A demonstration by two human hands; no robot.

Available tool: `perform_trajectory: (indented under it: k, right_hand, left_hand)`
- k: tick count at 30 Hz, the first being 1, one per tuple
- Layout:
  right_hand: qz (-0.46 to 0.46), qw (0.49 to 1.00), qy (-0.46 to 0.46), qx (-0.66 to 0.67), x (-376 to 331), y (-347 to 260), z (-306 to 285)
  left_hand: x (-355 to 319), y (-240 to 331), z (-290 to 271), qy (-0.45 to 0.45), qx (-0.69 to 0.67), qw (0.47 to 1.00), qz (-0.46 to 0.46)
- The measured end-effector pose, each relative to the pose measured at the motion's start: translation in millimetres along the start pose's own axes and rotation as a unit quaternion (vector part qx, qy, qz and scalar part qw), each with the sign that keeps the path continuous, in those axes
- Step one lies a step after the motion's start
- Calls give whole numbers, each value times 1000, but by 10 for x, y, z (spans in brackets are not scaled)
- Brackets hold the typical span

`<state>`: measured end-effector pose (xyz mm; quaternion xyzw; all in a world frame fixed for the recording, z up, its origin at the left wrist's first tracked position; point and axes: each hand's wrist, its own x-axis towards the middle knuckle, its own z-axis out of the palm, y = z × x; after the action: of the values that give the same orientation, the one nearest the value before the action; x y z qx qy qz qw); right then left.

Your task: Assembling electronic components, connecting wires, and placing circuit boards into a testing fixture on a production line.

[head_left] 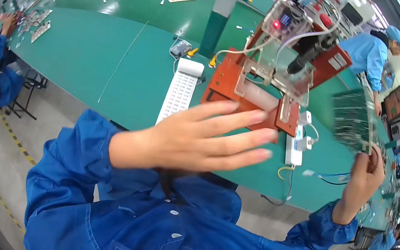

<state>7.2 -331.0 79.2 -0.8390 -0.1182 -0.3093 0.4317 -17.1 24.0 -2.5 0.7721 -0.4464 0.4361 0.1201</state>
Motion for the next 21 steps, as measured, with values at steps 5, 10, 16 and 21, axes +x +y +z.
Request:
perform_trajectory:
  k: [5, 10, 16, 21]
  right_hand:
    - [134, 928, -312, 156, -326, -480, 592]
    - [336, 784, -499, 155, -289, -335, 680]
    - [-296, 829, -464, -95, -460, -189, 806]
    - [14, 895, -405, 185, -1048, 119, 1383]
  left_hand:
    - [207, -100, 200, 21, 96, 990, 101]
    - [236, -56, 48, -88, 60, 987, 121]
    - [111, -109, 135, -179, -56, 975, 116]
    - [10, -87, 186, -140, -222, 963, -57]
